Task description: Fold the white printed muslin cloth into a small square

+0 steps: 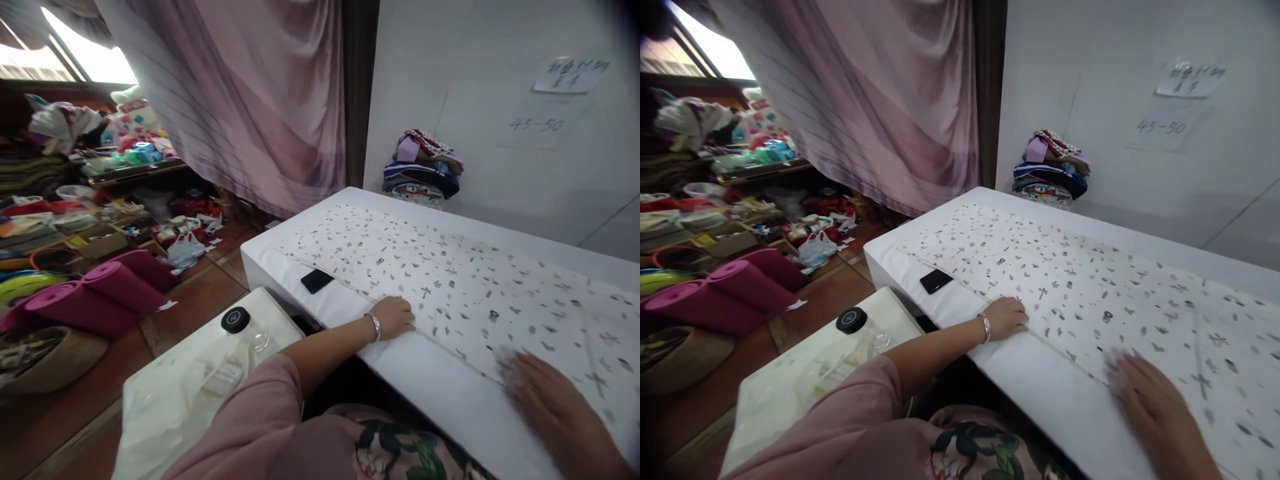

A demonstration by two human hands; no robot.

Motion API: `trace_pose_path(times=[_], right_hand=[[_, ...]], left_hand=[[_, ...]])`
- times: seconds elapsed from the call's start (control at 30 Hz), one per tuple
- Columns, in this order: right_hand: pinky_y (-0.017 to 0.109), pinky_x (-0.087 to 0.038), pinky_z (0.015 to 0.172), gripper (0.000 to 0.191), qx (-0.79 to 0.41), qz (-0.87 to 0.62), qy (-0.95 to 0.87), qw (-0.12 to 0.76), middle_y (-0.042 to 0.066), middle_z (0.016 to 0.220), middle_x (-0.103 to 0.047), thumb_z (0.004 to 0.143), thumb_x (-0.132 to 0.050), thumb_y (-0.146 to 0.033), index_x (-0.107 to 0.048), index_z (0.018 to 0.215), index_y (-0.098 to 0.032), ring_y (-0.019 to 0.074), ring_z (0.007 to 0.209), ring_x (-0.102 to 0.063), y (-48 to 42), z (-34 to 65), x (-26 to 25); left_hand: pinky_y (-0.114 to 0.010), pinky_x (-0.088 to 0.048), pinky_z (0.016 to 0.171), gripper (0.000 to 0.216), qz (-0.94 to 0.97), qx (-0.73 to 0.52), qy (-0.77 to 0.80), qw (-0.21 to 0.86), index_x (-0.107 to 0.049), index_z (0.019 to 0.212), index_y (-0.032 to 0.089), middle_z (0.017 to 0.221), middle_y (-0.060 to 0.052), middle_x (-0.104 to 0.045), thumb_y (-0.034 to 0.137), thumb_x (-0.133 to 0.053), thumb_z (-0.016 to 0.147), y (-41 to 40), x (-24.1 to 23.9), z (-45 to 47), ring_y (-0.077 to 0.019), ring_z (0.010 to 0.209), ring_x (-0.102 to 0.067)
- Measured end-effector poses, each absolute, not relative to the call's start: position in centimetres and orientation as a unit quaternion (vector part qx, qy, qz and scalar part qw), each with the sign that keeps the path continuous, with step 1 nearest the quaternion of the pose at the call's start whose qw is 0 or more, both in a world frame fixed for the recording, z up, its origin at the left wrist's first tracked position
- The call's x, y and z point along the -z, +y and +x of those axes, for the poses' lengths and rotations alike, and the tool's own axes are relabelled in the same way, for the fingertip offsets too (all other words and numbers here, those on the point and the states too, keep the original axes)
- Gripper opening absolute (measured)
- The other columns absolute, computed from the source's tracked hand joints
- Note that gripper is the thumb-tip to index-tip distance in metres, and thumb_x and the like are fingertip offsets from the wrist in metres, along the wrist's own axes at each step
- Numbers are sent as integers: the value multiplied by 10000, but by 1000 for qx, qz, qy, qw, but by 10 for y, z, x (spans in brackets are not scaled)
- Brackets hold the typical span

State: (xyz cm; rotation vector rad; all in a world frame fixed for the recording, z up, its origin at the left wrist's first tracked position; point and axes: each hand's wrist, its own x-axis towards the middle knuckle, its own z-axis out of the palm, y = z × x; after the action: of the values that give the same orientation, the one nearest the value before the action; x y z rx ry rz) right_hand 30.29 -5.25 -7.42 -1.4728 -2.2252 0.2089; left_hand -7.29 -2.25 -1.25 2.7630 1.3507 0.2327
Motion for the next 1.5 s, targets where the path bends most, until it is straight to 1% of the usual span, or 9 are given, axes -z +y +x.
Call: trace_pose_path(times=[0.13, 0.23, 0.43, 0.67, 0.77, 0.97, 1.13, 1.3, 1.5], right_hand=[[519, -509, 949, 323, -65, -449, -852, 260, 9, 1119, -653, 822, -457, -497, -618, 1102, -501, 316, 1062, -599, -48, 229, 61], [513, -547, 863, 367, -38, -437, -866, 239, 61, 1024, -680, 855, -373, -510, -706, 950, -386, 316, 962, -632, -41, 204, 55], [380, -558, 808, 454, -11, -431, -880, 202, 79, 1017, -685, 903, -347, -462, -729, 964, -223, 250, 929, -643, -38, 205, 55], [372, -553, 795, 424, -8, -423, -882, 208, 70, 1011, -691, 886, -383, -462, -739, 948, -241, 251, 926, -648, -39, 208, 62], [410, -554, 790, 435, -5, -424, -880, 215, 71, 1001, -697, 863, -396, -494, -733, 969, -240, 272, 930, -647, -35, 203, 64], [381, -563, 765, 427, -35, -391, -900, 192, 84, 968, -696, 877, -382, -476, -725, 967, -238, 255, 887, -656, -24, 174, 53], [342, -568, 765, 448, -69, -407, -893, 177, 79, 1015, -692, 904, -312, -429, -723, 943, -255, 235, 933, -656, -22, 155, 48], [347, -561, 797, 420, -76, -409, -891, 183, 69, 1043, -691, 887, -342, -441, -713, 948, -254, 240, 964, -648, -29, 156, 46], [290, -557, 707, 465, -92, -410, -894, 156, 69, 999, -676, 903, -329, -490, -700, 984, -220, 209, 915, -648, -35, 139, 23]], left_hand=[[-336, -390, 827, 221, 883, -68, 464, 11, -647, 976, 191, 1085, -60, -616, 329, -483, 921, -26, 12, -85, -200, 1011, -515], [-331, -397, 805, 218, 881, -73, 468, -10, -650, 946, 186, 1067, -46, -625, 294, -462, 929, -25, 17, -87, -196, 991, -524], [-314, -402, 750, 199, 883, -90, 460, -40, -653, 904, 197, 1000, -12, -644, 277, -472, 926, -25, 27, -89, -181, 930, -543], [-301, -409, 782, 285, 887, -121, 444, -23, -664, 925, 202, 1000, -46, -650, 410, -471, 929, -24, 25, -104, -169, 926, -558], [-308, -413, 791, 244, 874, -111, 472, -18, -663, 956, 196, 1034, -49, -648, 370, -495, 920, -23, 23, -120, -179, 952, -559], [-312, -418, 795, 210, 862, -96, 498, -16, -660, 971, 207, 1067, -49, -643, 357, -531, 901, -21, 18, -143, -196, 1020, -556], [-298, -426, 765, 174, 874, -82, 478, -25, -660, 947, 206, 1024, -38, -657, 305, -522, 908, -15, 17, -145, -175, 967, -574], [-294, -429, 749, 221, 870, -94, 481, -45, -649, 862, 195, 940, -40, -656, 299, -468, 935, -13, 20, -144, -160, 910, -578], [-309, -434, 758, 240, 859, -92, 500, -56, -636, 884, 160, 955, -66, -645, 300, -449, 941, -16, 24, -143, -172, 896, -572]])
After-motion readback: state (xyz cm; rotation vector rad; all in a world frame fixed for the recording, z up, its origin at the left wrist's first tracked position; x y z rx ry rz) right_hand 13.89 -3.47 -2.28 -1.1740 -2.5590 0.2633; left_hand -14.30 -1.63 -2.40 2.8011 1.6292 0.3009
